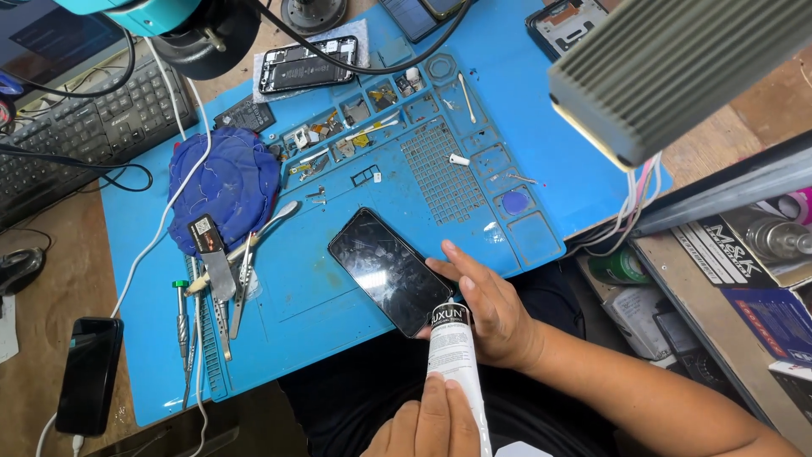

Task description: The person applies adhesive from a tube along the edges of a smartphone. They then use a plastic card to pry the back cover off the device, separating it from the main body.

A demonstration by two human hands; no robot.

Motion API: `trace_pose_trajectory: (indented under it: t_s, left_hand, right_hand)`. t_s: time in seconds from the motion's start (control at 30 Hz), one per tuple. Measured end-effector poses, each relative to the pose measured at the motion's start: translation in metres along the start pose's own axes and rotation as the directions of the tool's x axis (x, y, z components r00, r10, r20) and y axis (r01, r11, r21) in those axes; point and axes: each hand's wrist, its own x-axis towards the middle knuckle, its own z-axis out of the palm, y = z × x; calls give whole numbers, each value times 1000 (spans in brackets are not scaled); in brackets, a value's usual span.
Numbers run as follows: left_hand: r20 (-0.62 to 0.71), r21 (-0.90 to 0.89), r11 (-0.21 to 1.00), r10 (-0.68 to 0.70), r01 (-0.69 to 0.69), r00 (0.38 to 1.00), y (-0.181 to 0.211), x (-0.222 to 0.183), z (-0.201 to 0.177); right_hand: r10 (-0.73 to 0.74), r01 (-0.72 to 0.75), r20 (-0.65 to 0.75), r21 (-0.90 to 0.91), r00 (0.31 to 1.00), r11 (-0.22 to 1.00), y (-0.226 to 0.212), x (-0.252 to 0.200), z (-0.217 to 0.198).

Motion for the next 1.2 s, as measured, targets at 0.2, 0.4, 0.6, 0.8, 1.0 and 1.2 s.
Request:
trace_pose_trajectory:
  t_s: [0.2,0.4,0.6,0.8,1.0,1.2]
  left_hand:
    - [48,-67,996,-59,62,997,-5,-77,18]
    - [958,217,241,-238,946,-160,-132,-147,34]
    - [746,-414,-692,-630,591,-216,-149,-91,-7]
    - [631,-691,-628,-766,357,-127,-191,-125,17]
    - [669,-683,-626,-743,377,-21,-219,-130,25]
    - [710,-675,-688,-704,264,-18,-233,-128,16]
  right_hand:
    - [26,-26,21,-2,999,1000,2,-8,2]
    - [36,-35,27,-9,999,999,0,-1,3]
    - [69,-69,89,0,994,998,-1,-5,0]
    - [64,-69,175,20,983,997,-6,-2,-4]
    - [84,-52,288,-117,954,992,-18,12,-9]
    - [103,-48,318,-176,943,983,-22,9,-10]
